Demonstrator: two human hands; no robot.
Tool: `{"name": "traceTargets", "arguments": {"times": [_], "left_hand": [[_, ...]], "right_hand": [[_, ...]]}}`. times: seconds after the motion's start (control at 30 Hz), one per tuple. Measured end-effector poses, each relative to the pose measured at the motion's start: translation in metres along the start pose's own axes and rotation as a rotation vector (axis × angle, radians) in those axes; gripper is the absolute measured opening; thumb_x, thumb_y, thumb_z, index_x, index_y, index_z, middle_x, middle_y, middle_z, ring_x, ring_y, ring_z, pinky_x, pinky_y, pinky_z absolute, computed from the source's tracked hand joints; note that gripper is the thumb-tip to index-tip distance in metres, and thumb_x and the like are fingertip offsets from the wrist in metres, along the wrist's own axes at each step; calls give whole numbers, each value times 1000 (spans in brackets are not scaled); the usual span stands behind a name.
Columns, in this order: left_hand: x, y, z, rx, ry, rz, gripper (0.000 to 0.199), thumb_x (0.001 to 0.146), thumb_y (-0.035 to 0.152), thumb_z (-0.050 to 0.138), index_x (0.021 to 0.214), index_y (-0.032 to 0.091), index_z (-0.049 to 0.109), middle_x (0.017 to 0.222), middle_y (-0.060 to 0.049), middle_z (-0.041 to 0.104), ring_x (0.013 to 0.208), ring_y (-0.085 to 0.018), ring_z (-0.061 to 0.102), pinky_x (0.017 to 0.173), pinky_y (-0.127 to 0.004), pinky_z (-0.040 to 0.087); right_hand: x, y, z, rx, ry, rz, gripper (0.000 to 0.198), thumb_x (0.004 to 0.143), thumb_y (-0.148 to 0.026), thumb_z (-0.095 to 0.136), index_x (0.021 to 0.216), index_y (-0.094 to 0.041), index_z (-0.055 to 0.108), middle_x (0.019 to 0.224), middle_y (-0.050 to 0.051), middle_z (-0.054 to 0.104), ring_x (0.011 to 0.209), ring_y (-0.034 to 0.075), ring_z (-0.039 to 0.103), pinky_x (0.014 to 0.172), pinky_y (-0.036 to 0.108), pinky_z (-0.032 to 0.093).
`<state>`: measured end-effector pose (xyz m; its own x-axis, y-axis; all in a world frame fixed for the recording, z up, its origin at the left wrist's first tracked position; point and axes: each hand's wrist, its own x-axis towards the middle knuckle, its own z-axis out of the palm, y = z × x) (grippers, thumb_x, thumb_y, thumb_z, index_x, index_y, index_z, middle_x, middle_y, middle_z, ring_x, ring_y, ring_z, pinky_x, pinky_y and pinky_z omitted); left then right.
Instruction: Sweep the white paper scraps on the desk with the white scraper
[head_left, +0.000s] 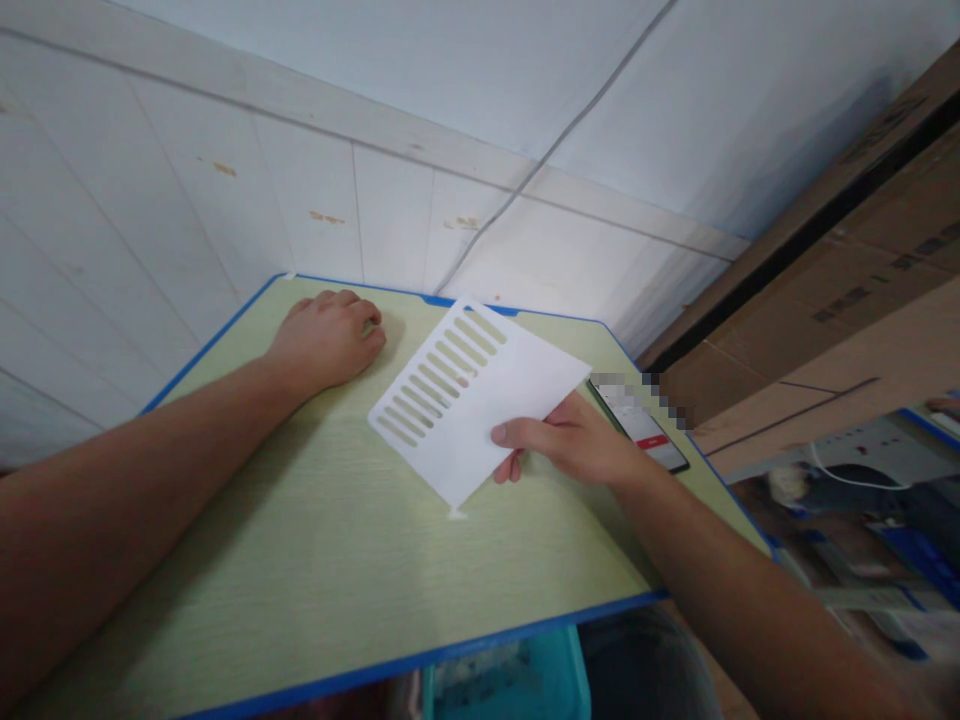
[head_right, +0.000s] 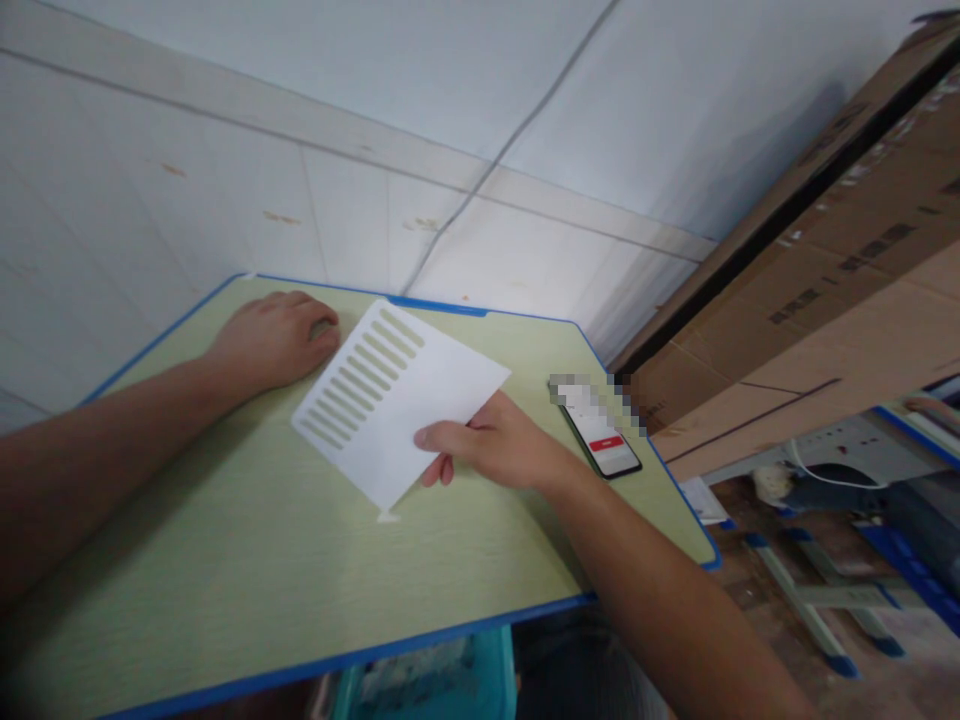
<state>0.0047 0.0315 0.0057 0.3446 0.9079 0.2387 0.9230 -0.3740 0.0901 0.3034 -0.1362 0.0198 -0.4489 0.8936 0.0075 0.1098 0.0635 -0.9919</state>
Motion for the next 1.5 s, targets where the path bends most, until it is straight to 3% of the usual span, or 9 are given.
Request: {"name": "traceTargets", "arguments": {"times": [0.2, 0.47, 0.63, 0.83, 1.0, 1.2, 1.37, 1.5], "left_hand": [[-2, 5, -4, 25, -11, -4, 57, 115, 39, 47, 147, 11, 84, 163, -27, 78, 155, -44, 69, 131, -59, 53], [0, 5, -2, 17, -7, -4, 59, 115, 42, 48, 148, 9, 84, 163, -29, 77, 157, -46, 68, 133, -62, 53], [-1, 6, -4, 29, -6, 2, 61, 117, 42, 45, 148, 8, 84, 162, -29, 77, 155, -46, 69, 133, -63, 53], [-2, 7, -4, 37, -8, -1, 58, 114, 34, 46, 149, 6, 83, 163, -30, 76, 157, -46, 68, 134, -64, 53], [0, 5, -3, 24, -4, -4, 57, 114, 34, 47, 148, 8, 84, 164, -28, 76, 158, -46, 68, 134, -63, 53], [-1, 8, -4, 42, -12, -35, 56, 115, 37, 48, 150, 13, 84, 165, -24, 77, 158, -42, 68, 132, -55, 53], [-1, 10, -6, 39, -17, -22, 58, 113, 34, 48, 150, 8, 84, 164, -27, 77, 158, -44, 69, 134, -58, 53], [0, 8, -4, 31, -9, -20, 59, 113, 35, 46, 148, 8, 85, 163, -28, 77, 157, -45, 68, 134, -61, 53]], "right_hand": [[0, 0, -3, 19, 0, -31, 34, 102, -46, 98, 91, -16, 85, 78, 9, 87, 65, 20, 79, 63, 31, 70], [-8, -8, -7, 3, -188, 82, 26, 100, -37, 95, 89, -17, 83, 78, 5, 84, 63, 17, 77, 57, 24, 63], [-7, -13, -8, 4, -183, 46, 26, 99, -35, 91, 82, -18, 81, 69, 1, 77, 58, 15, 70, 55, 23, 60], [-8, -12, -6, 34, -281, 118, 19, 96, -31, 91, 88, -16, 81, 75, 2, 80, 60, 15, 72, 55, 22, 60], [-9, -10, -8, 38, -291, 94, 19, 97, -28, 89, 85, -17, 79, 70, 0, 77, 57, 13, 68, 53, 21, 58], [-8, -6, -7, 15, -397, 155, 25, 97, -37, 91, 89, -18, 77, 73, 0, 77, 57, 14, 69, 51, 21, 58], [-8, -7, -7, 35, -348, 126, 24, 99, -36, 91, 89, -18, 78, 73, 0, 77, 58, 13, 67, 52, 21, 58], [-8, -5, -6, 52, -418, 153, 26, 98, -37, 93, 91, -17, 78, 76, 0, 79, 59, 14, 71, 53, 22, 60]]}}
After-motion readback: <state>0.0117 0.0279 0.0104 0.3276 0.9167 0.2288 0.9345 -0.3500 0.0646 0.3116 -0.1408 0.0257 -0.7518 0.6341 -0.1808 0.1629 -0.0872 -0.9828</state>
